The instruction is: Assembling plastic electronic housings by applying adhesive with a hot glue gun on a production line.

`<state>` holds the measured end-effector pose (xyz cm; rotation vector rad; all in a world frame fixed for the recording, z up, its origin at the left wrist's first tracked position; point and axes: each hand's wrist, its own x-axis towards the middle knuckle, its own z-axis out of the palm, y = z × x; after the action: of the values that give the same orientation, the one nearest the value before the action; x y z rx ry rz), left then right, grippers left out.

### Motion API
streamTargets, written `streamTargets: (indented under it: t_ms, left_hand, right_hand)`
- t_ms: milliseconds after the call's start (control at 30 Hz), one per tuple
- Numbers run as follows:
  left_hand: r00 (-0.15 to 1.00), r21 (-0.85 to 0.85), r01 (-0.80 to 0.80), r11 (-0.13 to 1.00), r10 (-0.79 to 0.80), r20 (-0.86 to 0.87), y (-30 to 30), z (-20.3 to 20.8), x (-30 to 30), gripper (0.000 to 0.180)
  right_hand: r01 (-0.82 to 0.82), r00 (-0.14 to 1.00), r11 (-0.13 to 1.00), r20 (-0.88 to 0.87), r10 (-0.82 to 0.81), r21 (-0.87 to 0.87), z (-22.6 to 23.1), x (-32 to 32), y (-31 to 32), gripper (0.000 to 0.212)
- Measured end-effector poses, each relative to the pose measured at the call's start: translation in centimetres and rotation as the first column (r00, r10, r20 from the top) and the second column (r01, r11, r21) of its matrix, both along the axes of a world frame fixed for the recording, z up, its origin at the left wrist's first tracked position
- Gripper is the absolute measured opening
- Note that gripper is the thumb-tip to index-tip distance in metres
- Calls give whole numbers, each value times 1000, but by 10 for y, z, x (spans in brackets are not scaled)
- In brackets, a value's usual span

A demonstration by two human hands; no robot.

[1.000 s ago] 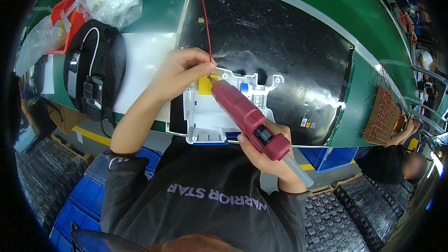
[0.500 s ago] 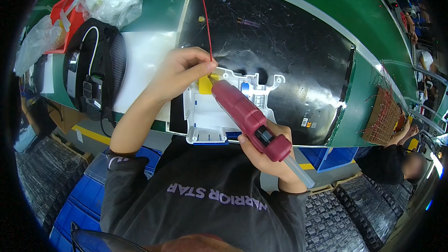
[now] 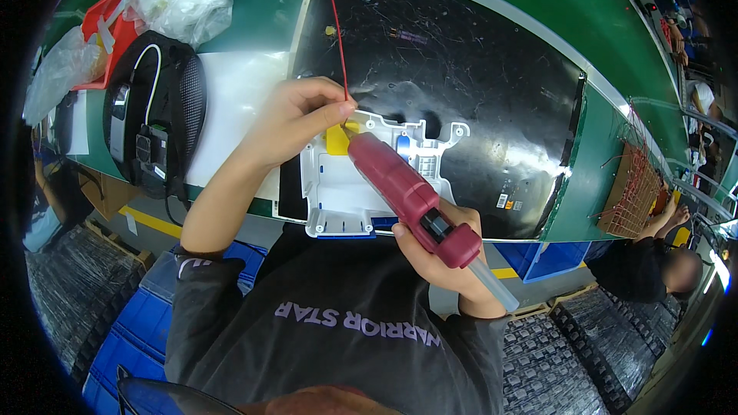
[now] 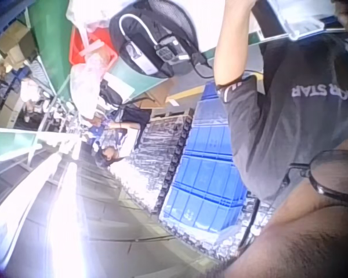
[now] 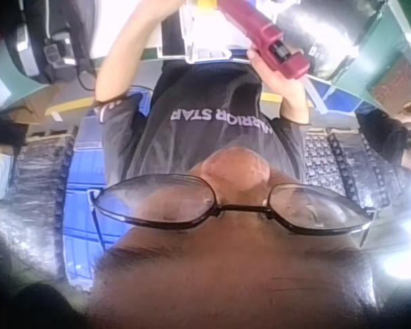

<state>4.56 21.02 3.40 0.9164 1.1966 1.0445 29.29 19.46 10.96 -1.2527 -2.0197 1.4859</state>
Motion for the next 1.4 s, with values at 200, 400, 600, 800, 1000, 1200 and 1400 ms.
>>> streamTargets:
  t_ms: [200,400,600,800,1000,1200,1400]
  left_hand:
    - [1000,2,3,1000,-2,-8,0,-1,0,18]
    - [999,21,7,1000,-6,-38,0,0,0,17]
    - [1000,44,3,999,-2,-29,-1,-3,0,17]
    - [996,-3,59,998,-59,-64,0,1,-3,16]
    - [999,76,-9,997,11,-34,-1,-5,0,18]
    - [999,131,-29,991,30,-12,0,-5,1,20]
    - [998,133,-34,991,41,-53,-1,-2,1,22]
  right_hand:
    - [-4,1000,1000,6,4,2,1,0,-1,17]
    - [9,1000,1000,9,-9,-18,3,0,-1,20]
    - [6,1000,1000,3,-6,2,2,0,-1,19]
    - [9,1000,1000,-3,-9,2,1,1,-1,18]
    - [-1,1000,1000,-17,1,8,-1,2,0,16]
    - [1,1000,1000,-22,0,19,-1,3,0,17]
    - [29,999,998,35,-27,-64,1,3,-1,11]
